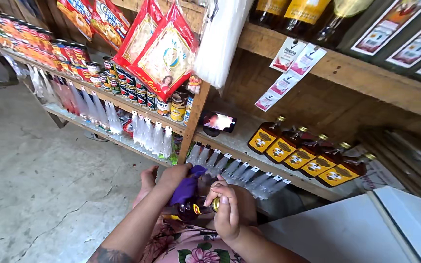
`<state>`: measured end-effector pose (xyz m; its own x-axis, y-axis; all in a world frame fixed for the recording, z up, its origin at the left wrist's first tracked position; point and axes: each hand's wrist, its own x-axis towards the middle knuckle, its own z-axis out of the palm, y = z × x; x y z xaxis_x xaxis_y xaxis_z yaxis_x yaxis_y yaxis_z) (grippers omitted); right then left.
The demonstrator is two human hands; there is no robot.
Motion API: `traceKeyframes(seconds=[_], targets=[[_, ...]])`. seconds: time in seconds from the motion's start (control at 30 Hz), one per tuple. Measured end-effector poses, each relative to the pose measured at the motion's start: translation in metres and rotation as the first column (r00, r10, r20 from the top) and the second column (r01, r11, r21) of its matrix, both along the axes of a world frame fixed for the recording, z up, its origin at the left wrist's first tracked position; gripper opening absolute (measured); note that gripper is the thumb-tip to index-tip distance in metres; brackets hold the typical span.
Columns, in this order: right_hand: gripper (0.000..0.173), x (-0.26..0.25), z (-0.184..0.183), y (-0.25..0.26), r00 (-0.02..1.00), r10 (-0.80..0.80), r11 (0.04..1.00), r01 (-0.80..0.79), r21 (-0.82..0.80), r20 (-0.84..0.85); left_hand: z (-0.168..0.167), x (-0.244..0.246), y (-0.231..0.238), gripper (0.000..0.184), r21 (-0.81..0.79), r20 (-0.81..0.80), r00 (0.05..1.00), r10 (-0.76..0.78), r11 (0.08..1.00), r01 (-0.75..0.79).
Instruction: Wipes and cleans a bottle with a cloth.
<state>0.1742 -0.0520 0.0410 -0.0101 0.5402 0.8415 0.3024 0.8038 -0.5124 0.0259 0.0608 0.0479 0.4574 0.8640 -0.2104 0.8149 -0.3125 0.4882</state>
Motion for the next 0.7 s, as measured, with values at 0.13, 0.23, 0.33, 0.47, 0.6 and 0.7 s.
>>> traceKeyframes(seconds=[0.13, 0.23, 0.33, 0.47, 0.6, 0.7], targets=[[0.037, -0.001, 0.003, 0.004, 1.000, 0.009, 1.000, -0.009, -0.012, 0.010, -0.068, -0.041, -0.009, 0.018, -0.136, 0.836, 0.521, 0.171, 0.985, -0.105], [0.037, -0.002, 0.005, 0.008, 1.000, 0.015, 1.000, -0.015, -0.018, 0.000, -0.120, -0.059, 0.003, 0.022, -0.354, 0.932, 0.016, 0.362, 0.918, -0.180], [0.036, -0.003, 0.008, 0.013, 1.000, 0.020, 0.999, -0.021, -0.039, -0.008, -0.077, -0.068, -0.022, 0.052, -0.642, 0.731, -0.286, 0.620, 0.767, 0.020], [0.035, -0.005, 0.011, 0.019, 1.000, 0.020, 0.998, -0.021, -0.054, -0.021, -0.043, -0.076, -0.055, 0.041, -0.453, 0.838, -0.353, 0.416, 0.891, -0.026], [0.034, -0.005, 0.013, 0.025, 0.999, 0.024, 0.997, -0.027, -0.072, -0.038, -0.076, -0.056, -0.069, 0.049, 0.118, 0.984, 0.154, -0.086, 0.970, -0.210], [0.036, -0.007, 0.014, 0.024, 0.998, 0.032, 0.997, -0.035, -0.076, -0.049, -0.072, -0.034, -0.087, 0.062, 0.450, 0.739, 0.622, -0.259, 0.877, -0.170]])
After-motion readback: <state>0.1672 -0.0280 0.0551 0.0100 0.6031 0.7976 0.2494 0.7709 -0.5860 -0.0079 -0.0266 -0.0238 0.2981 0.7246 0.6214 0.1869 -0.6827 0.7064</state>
